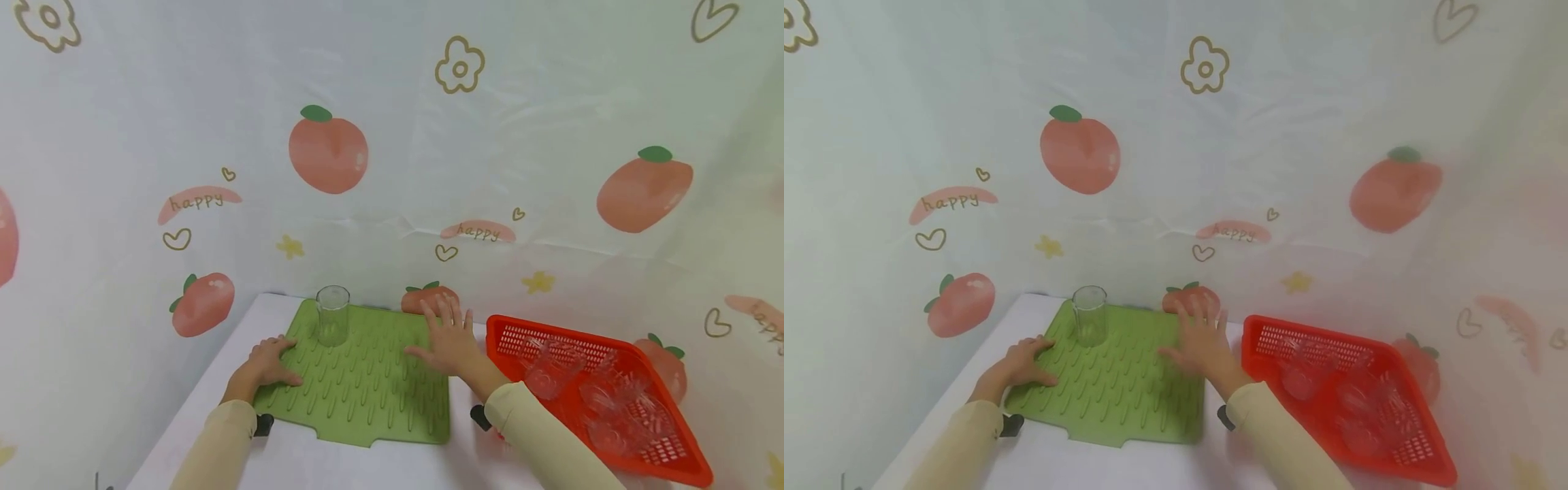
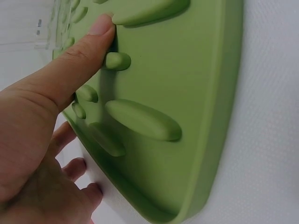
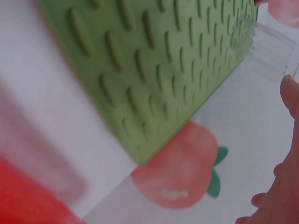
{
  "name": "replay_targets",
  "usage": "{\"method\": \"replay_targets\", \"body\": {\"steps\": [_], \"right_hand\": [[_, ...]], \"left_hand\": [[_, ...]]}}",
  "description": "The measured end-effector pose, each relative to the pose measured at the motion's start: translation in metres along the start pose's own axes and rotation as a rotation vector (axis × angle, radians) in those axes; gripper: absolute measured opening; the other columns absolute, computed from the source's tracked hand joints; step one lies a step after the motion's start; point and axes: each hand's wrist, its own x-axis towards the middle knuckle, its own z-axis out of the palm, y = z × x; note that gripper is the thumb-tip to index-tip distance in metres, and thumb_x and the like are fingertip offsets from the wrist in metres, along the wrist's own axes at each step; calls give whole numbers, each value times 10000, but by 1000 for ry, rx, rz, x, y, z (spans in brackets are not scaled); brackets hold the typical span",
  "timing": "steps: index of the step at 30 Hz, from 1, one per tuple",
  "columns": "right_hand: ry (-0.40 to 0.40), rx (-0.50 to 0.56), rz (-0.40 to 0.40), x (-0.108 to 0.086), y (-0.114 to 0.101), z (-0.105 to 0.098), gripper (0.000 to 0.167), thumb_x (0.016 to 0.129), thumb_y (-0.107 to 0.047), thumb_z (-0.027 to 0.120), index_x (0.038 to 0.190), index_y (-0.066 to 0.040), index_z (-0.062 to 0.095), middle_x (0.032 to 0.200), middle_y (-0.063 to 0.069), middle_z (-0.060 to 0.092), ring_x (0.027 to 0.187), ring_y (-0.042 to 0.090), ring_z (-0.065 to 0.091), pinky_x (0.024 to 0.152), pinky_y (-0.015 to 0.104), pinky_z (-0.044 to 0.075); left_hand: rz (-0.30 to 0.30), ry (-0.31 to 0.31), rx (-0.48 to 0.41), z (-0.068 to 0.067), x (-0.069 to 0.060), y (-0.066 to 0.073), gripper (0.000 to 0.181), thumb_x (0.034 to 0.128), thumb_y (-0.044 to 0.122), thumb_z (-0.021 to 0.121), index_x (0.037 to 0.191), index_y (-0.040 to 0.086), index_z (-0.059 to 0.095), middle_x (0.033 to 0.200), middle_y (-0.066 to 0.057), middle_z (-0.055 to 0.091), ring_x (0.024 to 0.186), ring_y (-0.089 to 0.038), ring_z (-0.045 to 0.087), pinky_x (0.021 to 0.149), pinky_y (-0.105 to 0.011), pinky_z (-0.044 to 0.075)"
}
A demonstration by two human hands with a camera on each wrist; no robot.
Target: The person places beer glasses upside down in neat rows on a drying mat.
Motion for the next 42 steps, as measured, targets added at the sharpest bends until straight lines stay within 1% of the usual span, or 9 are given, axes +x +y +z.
{"method": "replay_targets", "body": {"steps": [5, 9, 13, 16, 19, 23, 27, 34, 42], "right_hand": [[8, -58, 15, -3, 17, -8, 993, 915, -718, 551, 1638, -143, 186, 1707, 187, 141, 1556, 512, 135, 1197, 764, 133], [26, -28, 25, -8, 28, -15, 1010, 913, -722, 550, 1642, -141, 161, 1695, 211, 165, 1546, 536, 143, 1186, 776, 131], [43, -8, 42, -14, 44, -18, 1017, 904, -726, 559, 1650, -184, 131, 1689, 235, 164, 1539, 552, 144, 1171, 795, 124], [56, -19, 60, -19, 57, -18, 1005, 900, -720, 566, 1645, -185, 155, 1687, 244, 164, 1534, 556, 153, 1166, 800, 131], [68, -27, 68, -25, 69, -19, 981, 907, -682, 586, 1629, -135, 210, 1675, 265, 183, 1523, 568, 166, 1149, 814, 143], [60, -34, 90, -34, 81, -22, 950, 921, -641, 593, 1614, -90, 248, 1666, 276, 198, 1519, 572, 167, 1148, 815, 146], [40, -37, 118, -44, 94, -24, 953, 925, -645, 589, 1611, -79, 245, 1658, 281, 200, 1506, 582, 170, 1148, 816, 141], [44, -16, 165, -58, 117, -28, 974, 899, -638, 631, 1597, -67, 265, 1637, 298, 198, 1485, 593, 171, 1137, 830, 111], [-15, -16, 217, -72, 143, -34, 989, 913, -659, 603, 1588, -42, 226, 1619, 330, 162, 1451, 616, 159, 1134, 825, 132]], "left_hand": [[-16, -8, -7, -1, 0, 0, 980, 713, 373, 933, 1494, -1, 473, 1581, -383, 298, 1422, -659, 254, 1129, -746, 286], [-22, -8, -13, -1, -1, 1, 980, 711, 363, 936, 1494, 0, 473, 1583, -382, 294, 1420, -661, 252, 1125, -747, 291], [-22, -10, -10, -1, 0, 2, 978, 712, 365, 935, 1495, 3, 473, 1584, -380, 293, 1418, -659, 257, 1126, -743, 295], [-19, -14, -5, -1, 1, 2, 980, 716, 371, 932, 1498, 4, 470, 1585, -380, 291, 1418, -659, 258, 1124, -744, 295], [-24, -18, -7, -1, 0, 2, 986, 717, 376, 931, 1502, 5, 464, 1587, -380, 287, 1421, -658, 252, 1125, -749, 290], [-32, -20, -10, -2, 0, 0, 995, 715, 374, 932, 1507, 5, 457, 1589, -378, 283, 1425, -658, 245, 1128, -754, 283], [-27, -21, -12, -2, 0, 0, 995, 712, 372, 934, 1504, 1, 460, 1586, -381, 285, 1421, -659, 249, 1127, -751, 285], [-30, -23, -18, 0, 1, 0, 1005, 715, 380, 931, 1514, 8, 448, 1595, -378, 270, 1425, -660, 236, 1131, -754, 277], [-21, -13, -13, 0, 0, 1, 1003, 707, 383, 934, 1503, -2, 460, 1584, -386, 286, 1412, -663, 259, 1132, -745, 284]]}}
